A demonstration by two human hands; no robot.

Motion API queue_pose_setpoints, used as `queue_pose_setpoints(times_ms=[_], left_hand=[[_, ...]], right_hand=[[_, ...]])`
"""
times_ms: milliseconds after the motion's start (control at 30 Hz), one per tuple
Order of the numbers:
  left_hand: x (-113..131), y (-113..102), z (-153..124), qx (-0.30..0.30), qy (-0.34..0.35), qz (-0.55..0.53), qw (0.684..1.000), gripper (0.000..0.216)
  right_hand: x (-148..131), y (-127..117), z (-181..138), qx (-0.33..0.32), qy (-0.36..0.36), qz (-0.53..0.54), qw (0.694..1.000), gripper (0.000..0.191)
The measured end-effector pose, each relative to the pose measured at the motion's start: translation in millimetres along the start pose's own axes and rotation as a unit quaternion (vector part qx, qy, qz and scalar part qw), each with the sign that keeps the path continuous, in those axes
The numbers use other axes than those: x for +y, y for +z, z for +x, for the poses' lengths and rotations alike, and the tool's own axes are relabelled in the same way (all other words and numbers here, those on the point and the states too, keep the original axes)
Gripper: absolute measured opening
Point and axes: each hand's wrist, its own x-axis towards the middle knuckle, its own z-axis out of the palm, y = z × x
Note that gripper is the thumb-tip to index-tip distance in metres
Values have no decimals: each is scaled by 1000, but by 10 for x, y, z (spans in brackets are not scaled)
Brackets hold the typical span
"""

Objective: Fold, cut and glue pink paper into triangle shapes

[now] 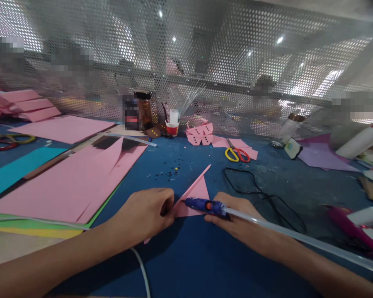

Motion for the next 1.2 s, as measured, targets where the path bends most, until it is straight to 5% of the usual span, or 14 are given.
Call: queue_pose_setpoints(times_ms=[1200], left_hand=[[29,-24,27,-18,-21,15,1000,5]], right_hand=[[173,-24,51,43,33,-30,998,28]])
